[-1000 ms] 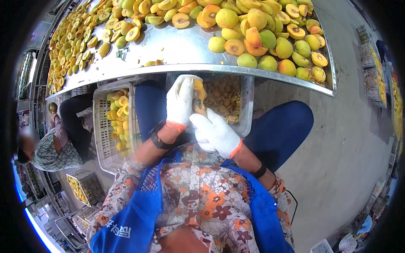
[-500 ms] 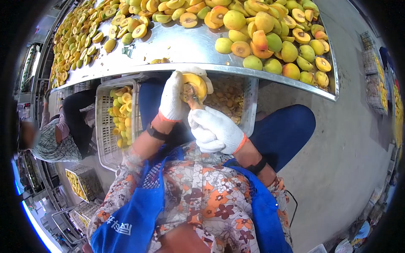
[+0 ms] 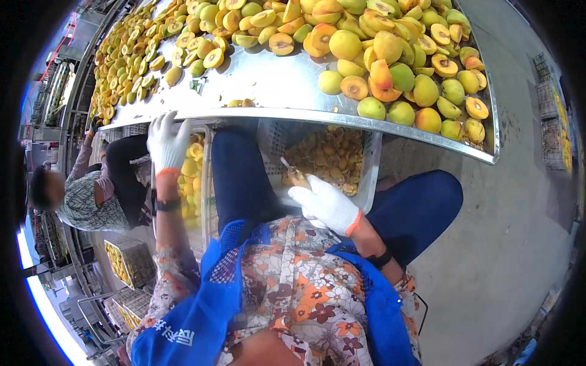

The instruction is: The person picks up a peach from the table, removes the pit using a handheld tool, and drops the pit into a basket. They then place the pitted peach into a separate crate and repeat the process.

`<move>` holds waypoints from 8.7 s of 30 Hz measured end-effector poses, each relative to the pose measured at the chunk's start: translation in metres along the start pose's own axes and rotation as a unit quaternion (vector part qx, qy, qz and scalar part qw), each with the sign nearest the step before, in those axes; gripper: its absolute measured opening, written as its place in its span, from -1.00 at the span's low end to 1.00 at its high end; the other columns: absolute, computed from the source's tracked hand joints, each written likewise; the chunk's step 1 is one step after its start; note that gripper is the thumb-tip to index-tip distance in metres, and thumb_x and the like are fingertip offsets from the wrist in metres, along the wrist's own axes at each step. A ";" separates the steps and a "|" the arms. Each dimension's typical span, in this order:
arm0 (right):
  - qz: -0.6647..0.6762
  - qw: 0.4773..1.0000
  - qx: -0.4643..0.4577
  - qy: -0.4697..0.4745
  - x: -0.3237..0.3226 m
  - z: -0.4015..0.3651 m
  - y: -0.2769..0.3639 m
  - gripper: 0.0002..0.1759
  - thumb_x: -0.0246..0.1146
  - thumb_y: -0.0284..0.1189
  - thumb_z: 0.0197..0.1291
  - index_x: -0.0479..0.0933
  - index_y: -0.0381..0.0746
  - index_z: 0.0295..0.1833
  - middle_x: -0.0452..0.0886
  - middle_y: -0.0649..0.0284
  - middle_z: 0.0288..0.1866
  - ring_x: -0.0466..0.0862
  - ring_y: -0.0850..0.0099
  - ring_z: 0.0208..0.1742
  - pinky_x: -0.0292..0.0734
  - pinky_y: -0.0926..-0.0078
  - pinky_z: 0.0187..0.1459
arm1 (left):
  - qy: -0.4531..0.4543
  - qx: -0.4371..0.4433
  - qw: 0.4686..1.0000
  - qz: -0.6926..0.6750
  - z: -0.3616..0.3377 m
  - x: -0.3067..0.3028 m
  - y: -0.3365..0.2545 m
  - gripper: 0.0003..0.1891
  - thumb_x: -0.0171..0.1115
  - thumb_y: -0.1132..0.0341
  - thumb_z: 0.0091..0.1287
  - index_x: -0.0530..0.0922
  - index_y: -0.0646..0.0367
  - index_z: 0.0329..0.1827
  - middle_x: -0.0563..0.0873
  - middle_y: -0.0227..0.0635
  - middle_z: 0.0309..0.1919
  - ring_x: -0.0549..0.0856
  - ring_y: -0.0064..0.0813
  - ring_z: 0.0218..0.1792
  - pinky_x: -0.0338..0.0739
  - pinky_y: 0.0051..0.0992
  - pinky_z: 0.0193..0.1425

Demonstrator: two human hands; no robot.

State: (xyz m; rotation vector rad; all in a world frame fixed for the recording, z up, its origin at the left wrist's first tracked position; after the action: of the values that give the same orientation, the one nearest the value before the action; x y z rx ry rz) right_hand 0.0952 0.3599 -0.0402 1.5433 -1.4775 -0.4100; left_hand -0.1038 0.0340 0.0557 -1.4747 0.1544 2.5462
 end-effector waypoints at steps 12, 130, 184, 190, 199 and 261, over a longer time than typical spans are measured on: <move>-0.145 0.982 -0.067 -0.098 -0.007 -0.013 0.018 -0.67 0.29 -0.21 0.46 0.43 -0.24 0.04 0.46 0.40 -0.54 0.43 0.61 -0.64 0.31 0.54 -0.61 | 0.173 0.078 0.964 -0.186 0.151 0.116 -0.220 -0.47 0.38 -0.05 0.27 0.49 0.10 0.14 0.73 0.12 0.00 0.73 0.18 -0.04 0.63 -0.05 0.07; 0.095 0.994 -0.032 -0.052 0.034 -0.024 0.036 -0.68 0.23 -0.28 0.51 0.45 -0.27 0.17 0.49 0.41 -0.48 0.46 0.64 -0.58 0.32 0.57 -0.56 | 0.313 -0.115 0.675 -0.658 -0.054 0.009 -0.221 -0.59 -0.06 0.12 0.67 0.66 0.24 -0.12 0.73 -0.28 -0.31 0.68 -0.56 -0.31 0.57 -0.52 -0.15; 0.313 0.907 0.106 0.262 0.080 -0.012 0.036 -0.77 0.02 -0.28 0.63 0.41 -0.20 -0.08 0.26 0.46 -0.68 0.14 0.66 -0.84 0.03 0.61 -0.76 | 0.356 0.052 0.572 -0.737 -0.055 -0.003 -0.178 -0.53 0.03 0.01 0.61 0.70 0.27 -0.10 0.76 -0.28 -0.20 0.72 -0.49 -0.17 0.60 -0.47 -0.01; 0.153 0.976 0.075 0.133 0.057 -0.016 0.045 -0.87 0.17 -0.38 0.53 0.39 -0.18 -0.04 0.37 0.46 -0.57 0.27 0.68 -0.73 0.08 0.63 -0.74 | 0.068 -0.122 0.772 -0.620 -0.068 0.025 -0.045 -0.64 0.04 0.17 0.63 0.69 0.29 0.04 0.79 -0.26 -0.09 0.74 -0.48 -0.08 0.65 -0.38 0.05; -0.024 0.999 0.037 -0.024 0.006 -0.009 0.006 -0.65 0.25 -0.17 0.48 0.44 -0.27 0.00 0.49 0.35 -0.51 0.41 0.56 -0.64 0.29 0.47 -0.62 | 0.072 0.068 0.983 -0.157 -0.003 -0.021 -0.109 -0.81 0.40 0.23 0.24 0.75 0.07 -0.15 0.76 -0.20 -0.21 0.70 -0.09 -0.09 0.58 -0.18 0.03; -0.169 0.941 -0.223 -0.191 0.016 -0.034 0.047 -0.58 0.26 -0.25 0.47 0.48 -0.36 0.21 0.67 0.07 -0.31 0.72 0.23 -0.33 0.59 0.30 -0.26 | 0.274 -0.083 0.672 -0.683 -0.044 0.002 -0.244 -0.57 -0.03 0.12 0.67 0.70 0.27 -0.12 0.74 -0.35 -0.30 0.63 -0.61 -0.26 0.56 -0.53 -0.09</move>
State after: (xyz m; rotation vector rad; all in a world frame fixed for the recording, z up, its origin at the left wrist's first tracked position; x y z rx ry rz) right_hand 0.0968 0.3655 0.0198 1.3871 -1.2743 -1.2195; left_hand -0.0142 0.2638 0.0339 -1.4251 -0.8131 0.8794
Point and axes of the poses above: each hand's wrist, its own z-axis towards the middle knuckle, its own x-axis out of the palm, y = z × x, the point moved 6 cm from there along z, towards the middle knuckle
